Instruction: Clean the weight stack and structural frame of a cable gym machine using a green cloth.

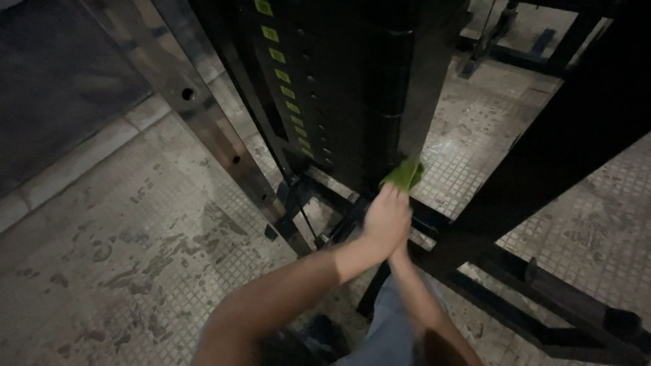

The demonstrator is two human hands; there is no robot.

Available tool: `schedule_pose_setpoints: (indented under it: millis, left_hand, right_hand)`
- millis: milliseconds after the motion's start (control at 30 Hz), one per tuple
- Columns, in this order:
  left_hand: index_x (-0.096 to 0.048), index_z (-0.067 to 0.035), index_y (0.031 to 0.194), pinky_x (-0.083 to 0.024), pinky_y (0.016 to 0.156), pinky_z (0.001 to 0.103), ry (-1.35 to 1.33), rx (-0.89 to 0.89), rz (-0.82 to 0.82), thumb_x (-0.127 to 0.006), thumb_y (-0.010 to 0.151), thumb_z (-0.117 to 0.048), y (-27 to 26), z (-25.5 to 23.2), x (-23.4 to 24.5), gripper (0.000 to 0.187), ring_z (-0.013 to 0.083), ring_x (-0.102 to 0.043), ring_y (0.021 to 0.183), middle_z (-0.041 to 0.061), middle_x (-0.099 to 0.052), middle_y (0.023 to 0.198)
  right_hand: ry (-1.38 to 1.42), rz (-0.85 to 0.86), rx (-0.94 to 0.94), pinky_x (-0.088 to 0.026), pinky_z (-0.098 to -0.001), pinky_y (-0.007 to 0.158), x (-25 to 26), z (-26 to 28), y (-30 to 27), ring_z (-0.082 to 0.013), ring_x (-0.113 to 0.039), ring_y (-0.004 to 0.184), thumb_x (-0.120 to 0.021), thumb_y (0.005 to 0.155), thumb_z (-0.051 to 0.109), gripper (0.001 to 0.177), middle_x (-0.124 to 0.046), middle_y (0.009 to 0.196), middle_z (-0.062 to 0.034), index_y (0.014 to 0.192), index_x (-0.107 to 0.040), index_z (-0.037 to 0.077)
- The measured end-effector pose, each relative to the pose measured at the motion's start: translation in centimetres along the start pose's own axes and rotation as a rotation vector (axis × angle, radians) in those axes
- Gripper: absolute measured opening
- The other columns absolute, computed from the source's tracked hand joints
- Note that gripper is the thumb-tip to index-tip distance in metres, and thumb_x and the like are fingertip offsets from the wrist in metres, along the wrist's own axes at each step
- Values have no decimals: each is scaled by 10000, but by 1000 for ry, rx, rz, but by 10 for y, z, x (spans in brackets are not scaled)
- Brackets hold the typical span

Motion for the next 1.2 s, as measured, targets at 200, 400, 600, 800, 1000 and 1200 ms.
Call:
schedule_pose_setpoints:
  millis: [200, 400, 600, 800, 1000, 1200]
  left_hand:
    - [-769, -94, 1073, -369, 1074, 398, 35, -68, 19, -584, 944, -181, 19, -1, -9, 242, 263, -587, 1120, 66, -678, 1046]
    - [-739, -136, 1107, -378, 1035, 386, 127, -86, -67, -606, 842, -211, 78, -18, -54, 305, 214, -598, 1093, 42, -687, 1070]
    - [-791, -123, 890, -404, 1012, 419, 32, -268, -150, -642, 880, -209, 6, 10, 3, 172, 258, -618, 1034, 61, -721, 924]
    - [-772, -125, 717, -414, 988, 424, -110, -152, -102, -693, 827, -151, -29, 5, 17, 137, 256, -599, 983, 58, -705, 839]
    - [-669, -23, 1235, -393, 1080, 447, -347, 52, 55, -641, 911, -122, -65, -20, -43, 340, 332, -519, 1271, 167, -587, 1335]
    - [-220, -41, 1651, -354, 1185, 341, -496, 182, 170, -555, 986, -12, -58, -51, -142, 746, 321, -226, 1581, 163, -187, 1731]
  right_hand:
    - [414, -176, 149, -399, -430, 1127, -139, -138, -6, -353, -497, 1391, -460, 1091, 220, 486, -520, 1516, -201, 1532, -455, 16]
    - [1512, 183, -412, -535, -459, 949, -121, -140, 7, -268, -604, 1122, -361, 1105, 243, 264, -593, 1211, -95, 1268, -541, 142]
    - [163, -119, 124, -530, -527, 815, -28, -70, -42, -407, -672, 990, -711, 903, 280, 248, -728, 1031, -181, 1068, -684, 96]
    - [261, 173, 36, -548, -508, 779, -7, -64, -84, -372, -714, 934, -715, 921, 233, 258, -747, 993, -196, 1074, -709, 25]
    - [529, 196, 23, -565, -415, 874, 42, -52, -114, -327, -742, 1063, -649, 1005, 88, 480, -746, 1203, -212, 1481, -591, 61]
    - [273, 161, 56, -566, -452, 886, 57, -51, -109, -397, -581, 1329, -724, 904, -19, 759, -293, 1685, -259, 1583, -387, 30]
Point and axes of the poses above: each hand's wrist, its own y-axis towards the middle knuckle, its own x-axis out of the back of the hand, z = x × y, the point moved 6 cm from there along y, towards the middle knuckle
